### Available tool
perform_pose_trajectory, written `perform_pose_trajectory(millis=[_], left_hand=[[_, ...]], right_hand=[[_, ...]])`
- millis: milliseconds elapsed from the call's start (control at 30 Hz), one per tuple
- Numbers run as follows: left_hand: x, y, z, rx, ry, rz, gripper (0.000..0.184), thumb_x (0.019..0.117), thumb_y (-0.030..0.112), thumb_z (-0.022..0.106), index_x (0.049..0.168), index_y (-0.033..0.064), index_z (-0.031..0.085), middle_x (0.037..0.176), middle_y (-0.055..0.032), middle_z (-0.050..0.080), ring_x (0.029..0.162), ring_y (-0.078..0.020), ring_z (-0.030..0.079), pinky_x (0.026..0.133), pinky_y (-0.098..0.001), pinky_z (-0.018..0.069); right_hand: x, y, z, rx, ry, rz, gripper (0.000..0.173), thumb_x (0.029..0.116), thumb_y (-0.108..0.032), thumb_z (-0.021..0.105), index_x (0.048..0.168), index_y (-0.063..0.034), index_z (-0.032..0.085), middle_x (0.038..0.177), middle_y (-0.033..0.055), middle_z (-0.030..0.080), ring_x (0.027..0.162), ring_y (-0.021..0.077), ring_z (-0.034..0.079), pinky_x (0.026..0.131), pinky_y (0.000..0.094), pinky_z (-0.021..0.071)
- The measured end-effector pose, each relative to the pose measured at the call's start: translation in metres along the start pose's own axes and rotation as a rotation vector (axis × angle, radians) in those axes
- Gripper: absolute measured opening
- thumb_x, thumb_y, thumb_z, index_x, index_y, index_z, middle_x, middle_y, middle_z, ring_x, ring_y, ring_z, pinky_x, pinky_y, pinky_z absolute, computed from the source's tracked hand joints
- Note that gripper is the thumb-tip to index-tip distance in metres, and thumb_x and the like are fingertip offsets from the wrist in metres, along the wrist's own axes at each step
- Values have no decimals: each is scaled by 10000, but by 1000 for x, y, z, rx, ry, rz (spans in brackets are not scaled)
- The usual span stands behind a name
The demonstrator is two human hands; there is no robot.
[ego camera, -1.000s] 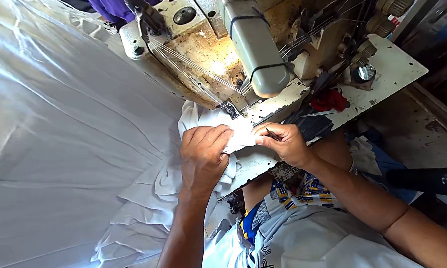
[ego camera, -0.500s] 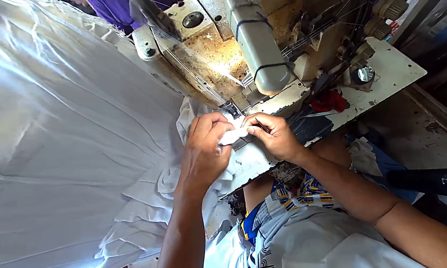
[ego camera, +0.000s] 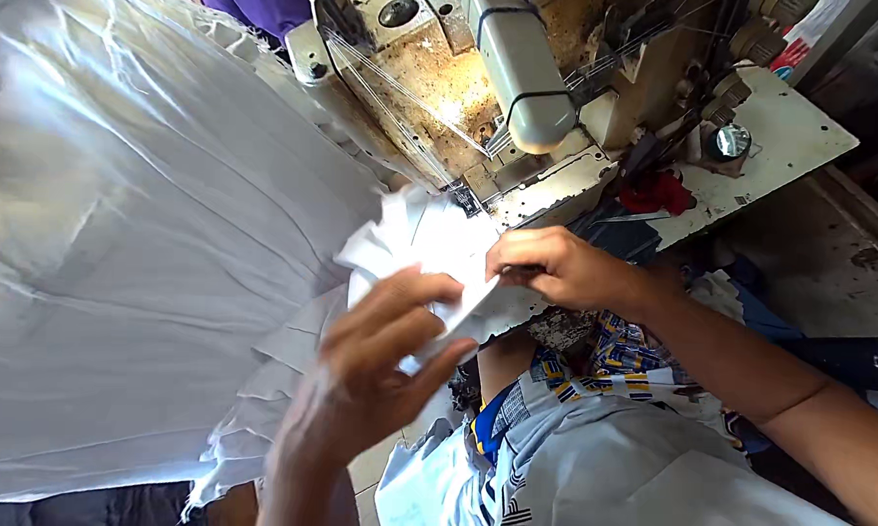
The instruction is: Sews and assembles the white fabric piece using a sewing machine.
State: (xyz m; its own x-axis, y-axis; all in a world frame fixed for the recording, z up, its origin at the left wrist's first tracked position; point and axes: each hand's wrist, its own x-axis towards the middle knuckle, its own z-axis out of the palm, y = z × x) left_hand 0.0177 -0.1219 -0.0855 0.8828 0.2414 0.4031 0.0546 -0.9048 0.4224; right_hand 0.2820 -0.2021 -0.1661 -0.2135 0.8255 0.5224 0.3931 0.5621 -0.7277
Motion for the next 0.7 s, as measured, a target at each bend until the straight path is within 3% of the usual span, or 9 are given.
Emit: perform_pose_trajectory(millis=[100, 200, 300, 367, 433, 500, 567, 633, 700], left_hand=[[-3, 3, 42, -183, -19, 59, 214, 976, 221, 717, 863, 60, 631, 1079, -91, 727, 935, -136, 712, 767, -289, 601], [-6, 1, 84, -83, 109, 60, 264, 957, 295, 741, 923, 48, 651, 865, -85, 683, 772, -145, 666, 651, -288, 547], [-10, -9, 120, 363, 275, 1, 463, 917, 510, 732, 1232, 176, 666, 1055, -98, 626, 927, -241, 589, 840, -405, 461], [-11, -27, 130, 545, 279, -33, 525, 943, 343, 702, 1445, 271, 565, 1377, -147, 548, 1242, -348, 528, 1086, -570, 361], [-12, -46, 128, 606, 272, -28, 477, 912, 156, 671, 1377, 256, 632, 1504, -158, 489, 1396, -403, 437, 1175, -677, 229], [-12, -53, 117, 591, 227, 0, 247, 905, 86, 665, 1122, 172, 747, 1541, -120, 499, 1455, -404, 389, 1197, -709, 157], [-12, -50, 104, 565, 131, 40, 135, 915, 26, 611, 929, 95, 727, 1538, -69, 528, 1469, -359, 403, 1212, -702, 153], [-11, -44, 91, 530, 15, 83, 158, 937, 15, 558, 895, 61, 703, 1407, -63, 643, 1364, -296, 550, 1206, -674, 234], [-8, -40, 80, 485, -48, 109, 165, 941, 59, 530, 893, 65, 687, 1093, -79, 741, 1091, -267, 697, 1161, -642, 331]], right_hand=[[-29, -11, 5, -5, -29, -9, 113, 968, -9, 664, 1041, -26, 748, 1055, 51, 711, 993, 107, 679, 876, 271, 593], [-56, -7, 18, -33, 31, 23, 144, 1007, -52, 623, 1080, -40, 747, 1127, 59, 711, 1031, 106, 681, 881, 273, 591], [-73, -5, 27, 15, 129, 79, 167, 1015, -53, 617, 1124, -11, 737, 1162, 82, 713, 1056, 120, 687, 912, 286, 593], [-80, -4, 30, 63, 203, 114, 165, 1012, -60, 635, 1124, 8, 735, 1166, 86, 714, 1072, 123, 689, 937, 290, 596], [-85, -1, 34, 84, 251, 140, 158, 1012, -68, 639, 1110, 8, 736, 1157, 82, 717, 1062, 122, 690, 929, 285, 597], [-89, 4, 37, 96, 266, 157, 158, 1015, -78, 639, 1108, 2, 738, 1159, 81, 720, 1074, 126, 690, 942, 288, 594], [-92, 6, 40, 119, 273, 165, 159, 1016, -81, 638, 1107, 0, 740, 1162, 82, 723, 1081, 125, 689, 950, 285, 588], [-92, 4, 40, 156, 283, 169, 162, 1017, -80, 636, 1106, 5, 741, 1154, 86, 724, 1072, 124, 689, 940, 281, 589], [-92, 2, 39, 192, 283, 175, 164, 1017, -78, 635, 1107, 9, 740, 1154, 87, 725, 1068, 126, 691, 937, 282, 590]])
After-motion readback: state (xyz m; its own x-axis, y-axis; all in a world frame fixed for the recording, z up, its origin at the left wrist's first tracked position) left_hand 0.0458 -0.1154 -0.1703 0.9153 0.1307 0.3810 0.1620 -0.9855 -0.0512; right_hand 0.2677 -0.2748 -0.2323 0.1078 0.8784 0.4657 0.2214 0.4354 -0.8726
